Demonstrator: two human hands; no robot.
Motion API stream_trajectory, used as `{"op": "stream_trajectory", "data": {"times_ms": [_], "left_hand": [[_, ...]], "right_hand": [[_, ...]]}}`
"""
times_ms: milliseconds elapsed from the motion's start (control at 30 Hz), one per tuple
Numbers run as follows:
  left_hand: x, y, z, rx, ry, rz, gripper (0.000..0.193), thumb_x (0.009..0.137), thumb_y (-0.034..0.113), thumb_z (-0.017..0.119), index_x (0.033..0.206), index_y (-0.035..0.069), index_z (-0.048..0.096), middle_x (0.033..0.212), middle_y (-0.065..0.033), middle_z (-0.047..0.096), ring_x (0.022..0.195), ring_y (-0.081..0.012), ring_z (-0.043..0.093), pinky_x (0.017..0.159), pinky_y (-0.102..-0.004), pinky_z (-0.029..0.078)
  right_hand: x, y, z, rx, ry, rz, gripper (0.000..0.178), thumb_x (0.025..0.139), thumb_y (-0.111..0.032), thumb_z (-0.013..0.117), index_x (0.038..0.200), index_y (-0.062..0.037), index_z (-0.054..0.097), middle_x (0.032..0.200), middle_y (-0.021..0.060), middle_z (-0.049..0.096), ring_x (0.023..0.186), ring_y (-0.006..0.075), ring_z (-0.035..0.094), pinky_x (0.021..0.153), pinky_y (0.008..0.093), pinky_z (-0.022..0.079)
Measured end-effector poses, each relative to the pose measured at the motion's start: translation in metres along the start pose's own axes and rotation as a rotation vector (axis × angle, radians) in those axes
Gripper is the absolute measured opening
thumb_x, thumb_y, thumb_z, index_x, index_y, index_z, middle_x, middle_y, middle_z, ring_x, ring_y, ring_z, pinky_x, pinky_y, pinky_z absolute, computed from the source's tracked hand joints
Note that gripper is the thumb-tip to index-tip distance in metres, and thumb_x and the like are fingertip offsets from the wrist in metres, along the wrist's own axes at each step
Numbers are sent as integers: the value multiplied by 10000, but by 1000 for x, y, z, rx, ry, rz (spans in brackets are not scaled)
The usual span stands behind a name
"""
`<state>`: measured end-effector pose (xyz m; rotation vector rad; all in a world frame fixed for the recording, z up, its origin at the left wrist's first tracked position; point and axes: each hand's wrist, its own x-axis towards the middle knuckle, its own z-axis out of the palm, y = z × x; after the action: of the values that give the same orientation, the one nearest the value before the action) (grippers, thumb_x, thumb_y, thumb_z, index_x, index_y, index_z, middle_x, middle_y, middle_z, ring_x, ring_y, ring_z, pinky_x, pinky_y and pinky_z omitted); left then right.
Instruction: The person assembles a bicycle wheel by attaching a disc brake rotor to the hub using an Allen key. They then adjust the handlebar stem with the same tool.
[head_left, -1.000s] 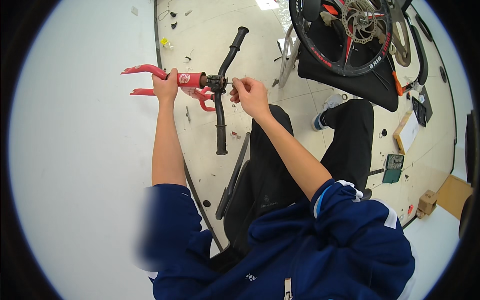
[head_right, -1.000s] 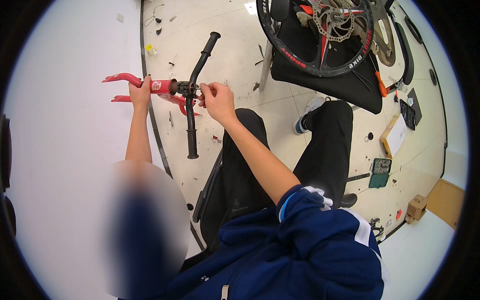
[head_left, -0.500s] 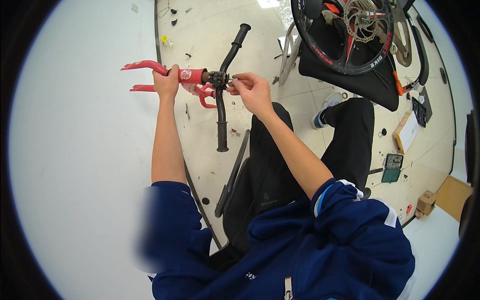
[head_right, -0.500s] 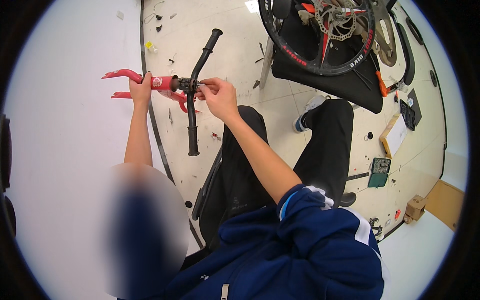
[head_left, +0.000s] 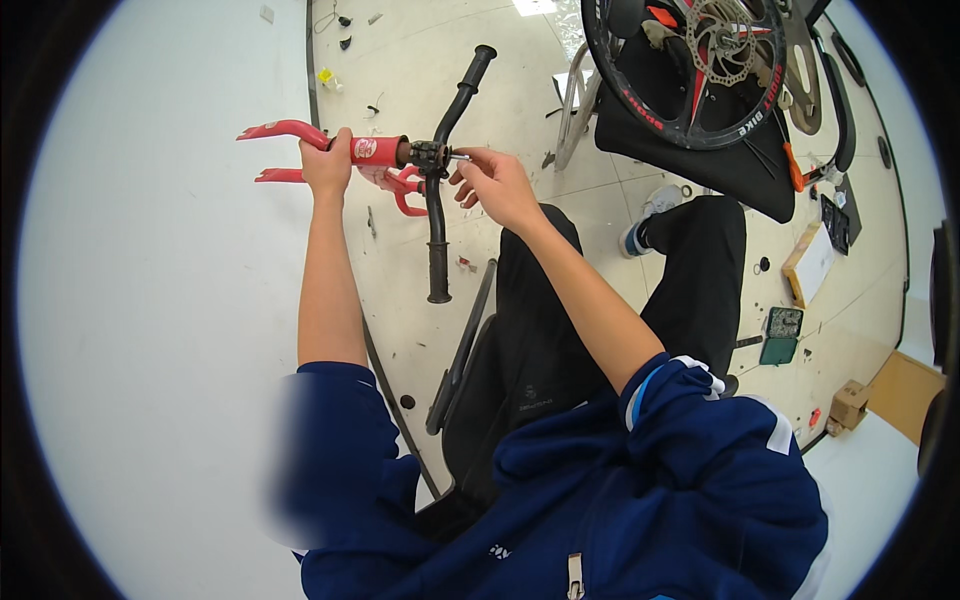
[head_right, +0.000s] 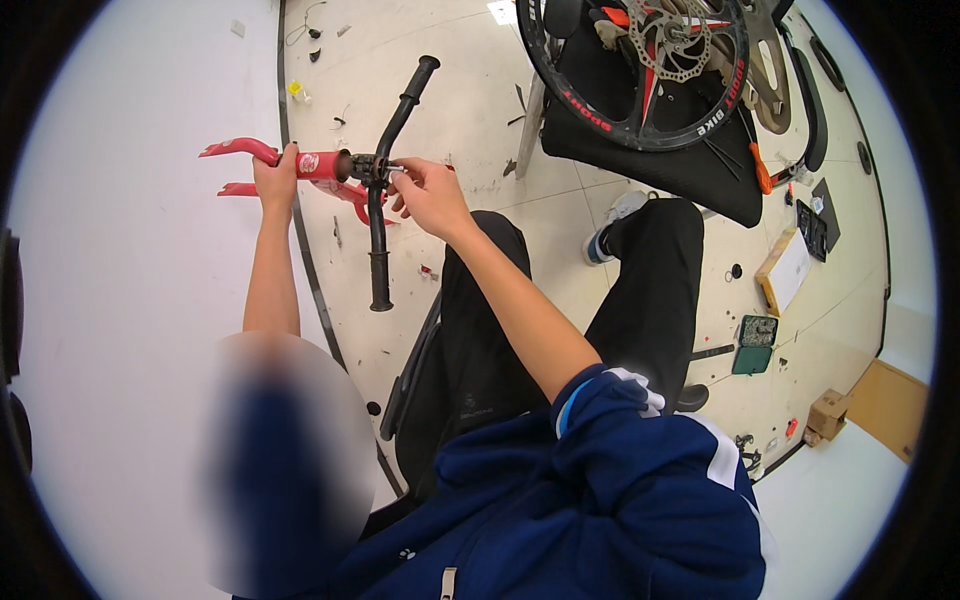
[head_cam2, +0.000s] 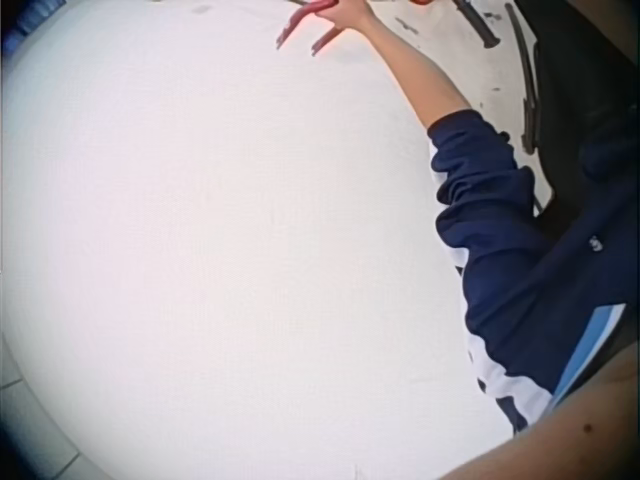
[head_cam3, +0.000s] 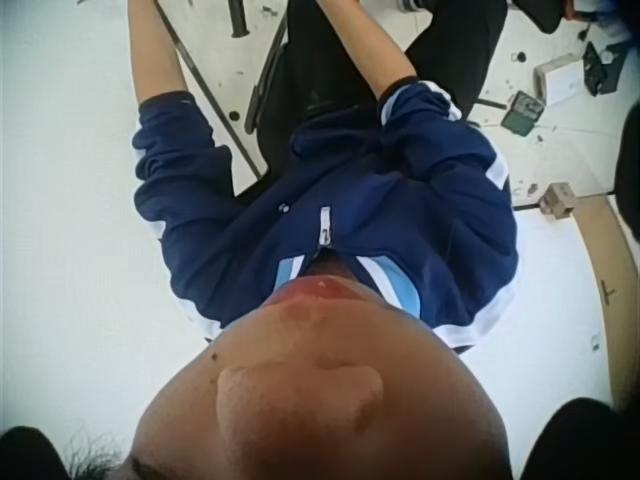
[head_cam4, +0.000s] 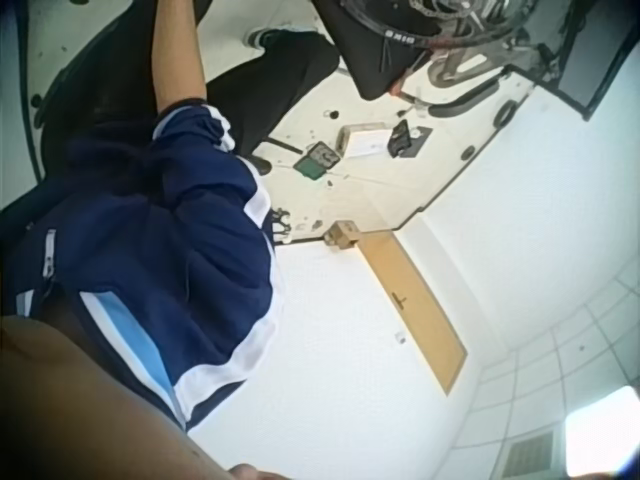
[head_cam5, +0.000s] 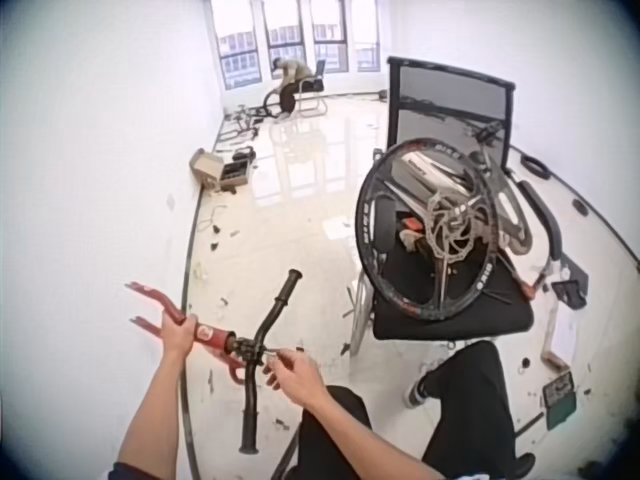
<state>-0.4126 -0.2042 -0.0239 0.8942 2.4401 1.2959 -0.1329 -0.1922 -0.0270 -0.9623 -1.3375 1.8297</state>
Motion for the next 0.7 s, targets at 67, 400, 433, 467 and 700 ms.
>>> {"op": "stream_trajectory", "data": {"times_ms": [67,400,433,467,700], "left_hand": [[0,0,1,-3,-3,-2,544,727,368,740,1070,-4,542,987,-136,626,960,-299,625,924,-384,467],[5,-6,-1,7,-7,-27,547,741,372,739,1083,-5,539,1009,-138,622,977,-300,618,934,-384,460],[6,-5,-1,15,-10,-34,548,743,372,738,1085,-6,538,1013,-140,621,982,-301,617,936,-384,459],[7,-5,0,7,-16,-36,546,743,372,738,1083,-6,538,1016,-141,620,984,-301,616,937,-384,458],[16,-18,-3,0,-14,-11,538,744,373,738,1067,-10,541,1012,-142,614,982,-295,610,935,-381,454]], "right_hand": [[0,3,1,25,11,-48,233,1004,-149,528,1069,71,566,896,153,689,748,184,695,588,301,553],[5,-8,3,-207,7,-62,195,1020,-168,513,969,17,545,789,120,684,616,160,668,528,275,509],[6,-8,2,-236,-12,-40,214,1023,-185,511,956,13,555,774,114,682,597,156,664,521,270,502],[11,-8,-1,-230,-50,24,230,1024,-200,509,957,13,563,772,110,681,588,154,659,519,269,499],[6,-19,-6,-207,9,-110,186,958,-128,576,924,50,614,730,128,685,598,192,685,574,307,523]]}}
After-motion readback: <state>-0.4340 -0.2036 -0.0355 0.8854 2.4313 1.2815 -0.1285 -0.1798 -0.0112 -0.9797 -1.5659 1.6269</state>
